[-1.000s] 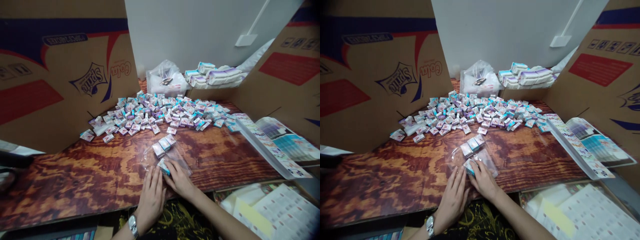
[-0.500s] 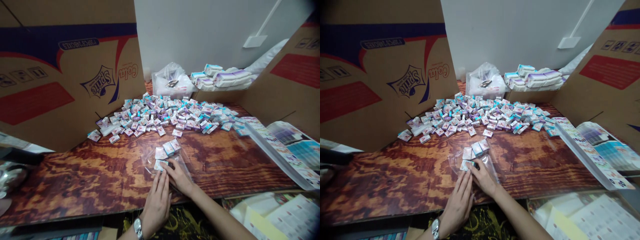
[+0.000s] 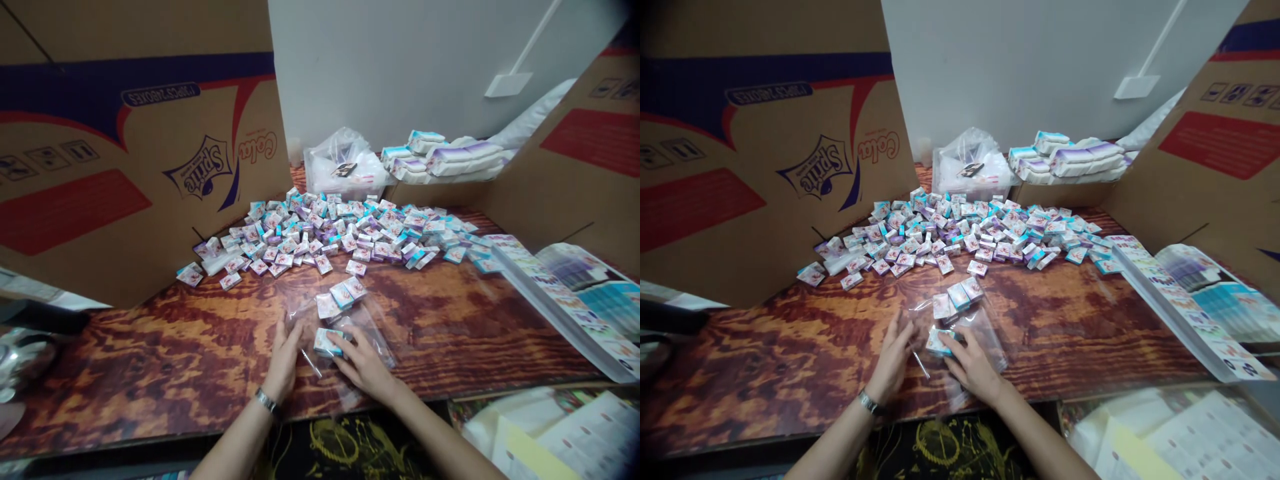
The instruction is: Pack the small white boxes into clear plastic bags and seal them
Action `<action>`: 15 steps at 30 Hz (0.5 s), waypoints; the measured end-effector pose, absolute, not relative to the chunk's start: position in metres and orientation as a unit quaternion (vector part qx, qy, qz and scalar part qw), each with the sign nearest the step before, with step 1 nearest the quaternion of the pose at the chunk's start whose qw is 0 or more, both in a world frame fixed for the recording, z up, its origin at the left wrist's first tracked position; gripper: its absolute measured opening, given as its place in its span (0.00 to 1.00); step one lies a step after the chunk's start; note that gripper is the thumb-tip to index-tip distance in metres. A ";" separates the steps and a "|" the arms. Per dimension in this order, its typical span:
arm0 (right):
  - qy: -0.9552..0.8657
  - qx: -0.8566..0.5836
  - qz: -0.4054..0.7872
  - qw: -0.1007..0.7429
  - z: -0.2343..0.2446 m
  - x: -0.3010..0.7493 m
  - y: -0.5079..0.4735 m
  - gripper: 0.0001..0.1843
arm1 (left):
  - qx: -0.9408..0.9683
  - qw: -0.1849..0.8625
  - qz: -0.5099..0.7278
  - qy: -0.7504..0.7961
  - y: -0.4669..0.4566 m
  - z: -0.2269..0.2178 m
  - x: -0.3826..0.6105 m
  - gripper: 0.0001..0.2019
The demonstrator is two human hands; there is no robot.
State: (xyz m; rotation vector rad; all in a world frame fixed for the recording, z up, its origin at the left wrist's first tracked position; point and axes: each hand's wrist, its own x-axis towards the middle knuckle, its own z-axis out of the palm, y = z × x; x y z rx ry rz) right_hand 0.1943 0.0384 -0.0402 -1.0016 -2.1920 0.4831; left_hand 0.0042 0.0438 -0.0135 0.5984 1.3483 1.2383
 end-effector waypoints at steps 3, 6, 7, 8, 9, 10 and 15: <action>-0.856 -0.359 0.203 0.312 -0.035 0.194 0.047 0.27 | 0.244 0.599 0.517 0.560 0.051 -0.017 0.006 0.37; -0.855 -0.363 0.203 0.309 -0.032 0.191 0.055 0.28 | 0.234 0.610 0.521 0.549 0.050 -0.019 0.006 0.36; -0.854 -0.368 0.198 0.310 -0.033 0.190 0.056 0.28 | 0.232 0.612 0.522 0.547 0.050 -0.020 0.006 0.36; -0.851 -0.376 0.190 0.313 -0.034 0.189 0.056 0.28 | 0.230 0.613 0.524 0.545 0.049 -0.020 0.006 0.35; -0.847 -0.388 0.180 0.316 -0.036 0.188 0.055 0.27 | 0.228 0.615 0.524 0.543 0.048 -0.020 0.006 0.35; -0.841 -0.404 0.167 0.319 -0.038 0.187 0.053 0.27 | 0.226 0.616 0.524 0.542 0.047 -0.020 0.006 0.35; -0.818 -0.459 0.099 0.331 -0.047 0.182 0.040 0.26 | 0.220 0.616 0.526 0.543 0.044 -0.021 0.009 0.35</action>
